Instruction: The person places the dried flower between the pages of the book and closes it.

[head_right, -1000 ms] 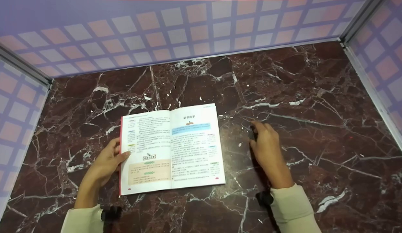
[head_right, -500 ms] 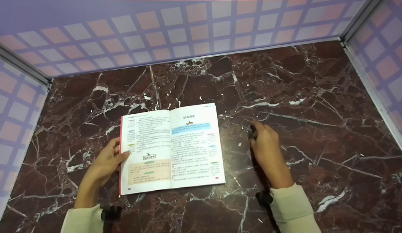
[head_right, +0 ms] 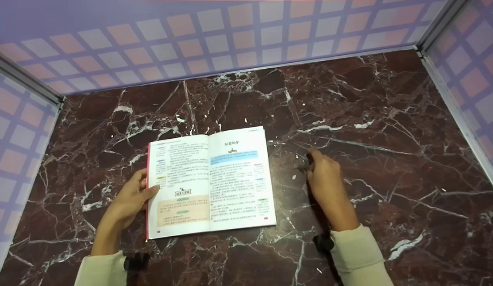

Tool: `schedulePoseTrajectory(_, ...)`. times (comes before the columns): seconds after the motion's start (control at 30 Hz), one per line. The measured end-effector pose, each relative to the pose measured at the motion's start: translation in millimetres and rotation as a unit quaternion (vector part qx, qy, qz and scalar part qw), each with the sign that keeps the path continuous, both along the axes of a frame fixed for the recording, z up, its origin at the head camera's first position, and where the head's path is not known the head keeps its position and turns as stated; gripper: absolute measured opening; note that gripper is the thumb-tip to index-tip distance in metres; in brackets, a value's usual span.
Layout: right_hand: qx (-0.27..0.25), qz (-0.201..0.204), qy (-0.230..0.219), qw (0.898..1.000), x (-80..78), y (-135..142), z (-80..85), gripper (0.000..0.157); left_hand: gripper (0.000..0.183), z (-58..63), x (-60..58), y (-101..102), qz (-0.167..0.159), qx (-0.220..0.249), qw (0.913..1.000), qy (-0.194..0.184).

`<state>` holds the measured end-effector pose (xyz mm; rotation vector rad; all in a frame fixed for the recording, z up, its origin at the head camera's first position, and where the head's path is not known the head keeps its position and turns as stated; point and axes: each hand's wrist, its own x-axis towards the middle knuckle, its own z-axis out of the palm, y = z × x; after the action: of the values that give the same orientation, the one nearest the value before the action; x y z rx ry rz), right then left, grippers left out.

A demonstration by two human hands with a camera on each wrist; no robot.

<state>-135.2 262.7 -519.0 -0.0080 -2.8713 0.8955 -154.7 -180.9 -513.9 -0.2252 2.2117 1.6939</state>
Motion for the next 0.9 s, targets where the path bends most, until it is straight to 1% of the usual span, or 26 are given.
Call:
schedulePoseTrajectory(0.13, -0.004, -0.002, 0.001, 1.0, 0.5, -0.9, 0.8, 0.05, 0.058, 0.9, -0.6, -0.6, -0.004, -0.003, 1.0, -0.004)
schedulePoseTrajectory(0.3, -0.005, -0.004, 0.017, 1.0, 1.3, -3.1, 1.8, 0.047, 0.058, 1.6, -0.7, -0.5, -0.006, 0.001, 1.0, -0.006)
schedulePoseTrajectory(0.57, -0.013, -0.016, 0.016, 1.0, -0.7, -6.3, 5.3, 0.047, 0.057, 2.7, 0.1, -0.5, -0.006, -0.001, 1.0, -0.005)
schedulePoseTrajectory(0.9, -0.036, -0.026, 0.019, 0.999, -1.0, -13.4, 12.5, 0.05, 0.058, 0.0, -0.2, -1.3, -0.009, -0.016, 0.9998, 0.003)
